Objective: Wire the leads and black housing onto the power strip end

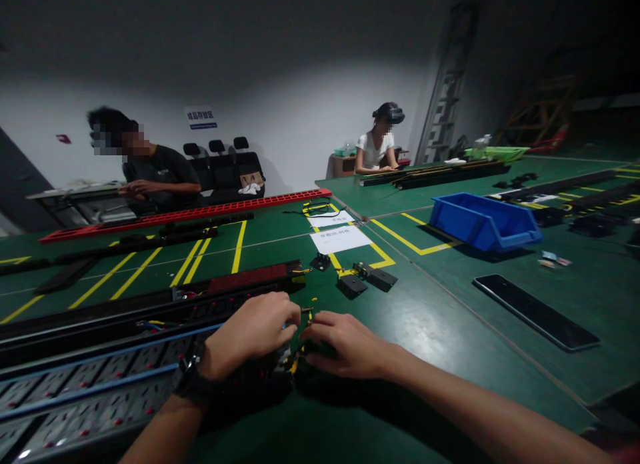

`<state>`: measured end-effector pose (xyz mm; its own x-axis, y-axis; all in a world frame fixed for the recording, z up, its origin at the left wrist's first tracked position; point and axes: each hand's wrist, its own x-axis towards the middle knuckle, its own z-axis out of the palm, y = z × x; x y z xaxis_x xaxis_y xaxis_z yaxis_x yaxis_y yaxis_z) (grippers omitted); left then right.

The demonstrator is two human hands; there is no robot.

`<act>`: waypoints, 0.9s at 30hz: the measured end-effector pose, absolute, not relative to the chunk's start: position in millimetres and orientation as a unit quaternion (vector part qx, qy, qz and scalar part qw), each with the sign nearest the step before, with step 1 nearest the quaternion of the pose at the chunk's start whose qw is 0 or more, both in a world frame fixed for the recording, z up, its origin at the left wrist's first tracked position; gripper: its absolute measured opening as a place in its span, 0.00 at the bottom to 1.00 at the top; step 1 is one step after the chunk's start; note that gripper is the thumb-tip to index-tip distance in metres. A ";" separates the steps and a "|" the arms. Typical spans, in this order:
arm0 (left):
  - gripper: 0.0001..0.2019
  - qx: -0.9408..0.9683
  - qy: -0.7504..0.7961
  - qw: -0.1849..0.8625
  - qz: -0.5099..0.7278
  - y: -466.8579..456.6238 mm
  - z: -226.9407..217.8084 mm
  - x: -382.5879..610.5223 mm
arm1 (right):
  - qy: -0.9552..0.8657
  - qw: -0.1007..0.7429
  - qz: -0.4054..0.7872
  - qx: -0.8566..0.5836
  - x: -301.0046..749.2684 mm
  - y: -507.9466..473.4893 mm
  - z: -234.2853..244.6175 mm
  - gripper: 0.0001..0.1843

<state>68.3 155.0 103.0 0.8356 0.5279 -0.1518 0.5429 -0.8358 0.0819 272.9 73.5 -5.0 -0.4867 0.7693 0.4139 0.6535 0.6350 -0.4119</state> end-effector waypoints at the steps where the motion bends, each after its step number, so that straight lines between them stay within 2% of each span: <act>1: 0.11 0.954 0.282 0.074 -0.072 153.0 104.9 66.5 | -0.858 0.282 0.106 -0.415 269.1 72.0 -6.4 0.15; 3: 0.11 0.949 0.288 0.090 -0.088 149.1 105.3 65.2 | -0.856 0.274 0.113 -0.423 266.1 71.8 -9.3 0.13; 7: 0.10 0.944 0.289 0.092 -0.128 145.5 98.7 68.4 | -0.856 0.269 0.129 -0.423 270.1 76.5 -14.2 0.02; 10: 0.09 0.944 0.283 0.089 -0.148 147.5 94.7 69.9 | -0.863 0.261 0.146 -0.408 272.8 79.6 -16.7 0.09; 19: 0.08 0.946 0.264 0.117 -0.149 154.3 98.9 71.4 | -0.844 0.287 0.168 -0.421 269.1 81.4 -24.4 0.12; 24: 0.07 0.941 0.270 0.128 -0.162 156.1 100.2 70.1 | -0.850 0.261 0.183 -0.420 274.4 81.1 -19.6 0.17; 27: 0.06 0.937 0.286 0.118 -0.165 155.3 102.0 67.8 | -0.853 0.246 0.189 -0.419 279.5 80.0 -12.9 0.15</act>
<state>67.8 155.3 102.0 0.7824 0.4964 -0.3761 0.5739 -0.8092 0.1260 279.5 80.0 -12.9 -0.5281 0.8077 0.2621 0.6216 0.5780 -0.5288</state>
